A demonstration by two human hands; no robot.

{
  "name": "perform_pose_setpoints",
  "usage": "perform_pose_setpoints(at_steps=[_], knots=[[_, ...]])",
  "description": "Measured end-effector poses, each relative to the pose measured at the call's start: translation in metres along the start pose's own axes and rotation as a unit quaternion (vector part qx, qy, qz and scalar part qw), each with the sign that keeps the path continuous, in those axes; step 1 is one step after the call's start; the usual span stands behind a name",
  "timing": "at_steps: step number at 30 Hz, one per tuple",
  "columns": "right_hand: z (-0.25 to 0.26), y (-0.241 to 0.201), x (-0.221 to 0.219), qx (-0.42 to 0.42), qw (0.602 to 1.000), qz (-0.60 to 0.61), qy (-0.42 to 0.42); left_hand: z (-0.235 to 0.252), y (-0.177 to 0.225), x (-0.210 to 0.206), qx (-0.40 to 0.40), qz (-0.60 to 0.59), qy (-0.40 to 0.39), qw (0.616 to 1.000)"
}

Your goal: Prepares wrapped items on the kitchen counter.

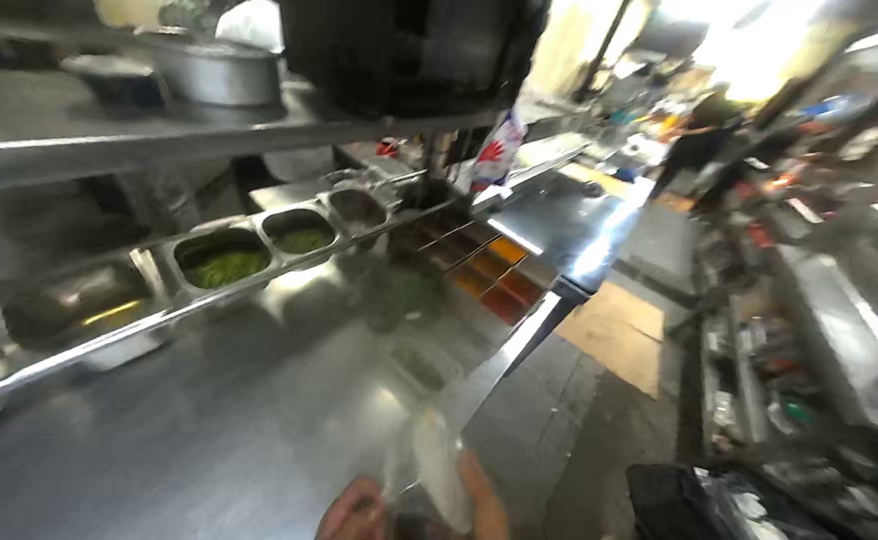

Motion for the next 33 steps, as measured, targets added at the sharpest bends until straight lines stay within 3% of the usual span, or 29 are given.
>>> perform_pose_setpoints(at_steps=[4,7,10,14,20,23,24,25,28,30,33], knots=[[-0.007,0.004,-0.009,-0.047,0.998,0.016,-0.032,-0.009,0.011,-0.009,-0.018,-0.062,-0.049,0.997],[-0.006,0.0,-0.009,-0.083,0.996,0.014,-0.023,-0.007,0.017,-0.006,-0.026,-0.058,0.001,0.998],[0.001,-0.002,-0.002,-0.087,0.996,0.006,-0.032,-0.006,0.031,-0.004,-0.06,0.132,0.107,0.984],[0.008,-0.006,0.003,-0.052,0.995,-0.023,-0.076,0.001,0.041,-0.016,-0.116,0.321,0.095,0.935],[0.01,-0.015,0.009,0.059,0.991,-0.031,-0.119,-0.003,0.061,-0.026,-0.358,0.493,0.177,0.773],[0.012,-0.024,0.015,0.108,0.986,-0.021,-0.125,-0.002,0.069,-0.023,-0.414,0.523,0.197,0.719],[0.012,-0.027,0.016,0.125,0.985,-0.025,-0.121,-0.002,0.068,-0.024,-0.407,0.514,0.191,0.73],[0.012,-0.03,0.017,0.139,0.984,-0.03,-0.109,-0.001,0.067,-0.024,-0.377,0.488,0.178,0.767],[0.014,-0.037,0.022,0.172,0.979,-0.062,-0.089,0.006,0.053,-0.02,-0.189,0.321,0.152,0.916],[0.016,-0.039,0.025,0.19,0.976,-0.069,-0.08,0.008,0.04,-0.019,-0.106,0.231,0.153,0.955],[0.02,-0.039,0.029,0.202,0.973,-0.067,-0.088,0.009,0.027,-0.018,-0.049,0.137,0.145,0.979]])
Point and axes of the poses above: each hand's wrist, its own z-axis towards the middle knuckle, its own x-axis out of the back of the hand, y = z × x, the point moved 7 cm from there along z, towards the middle knuckle, and after that the axes turned 3 degrees about y, right-handed, at the moved point
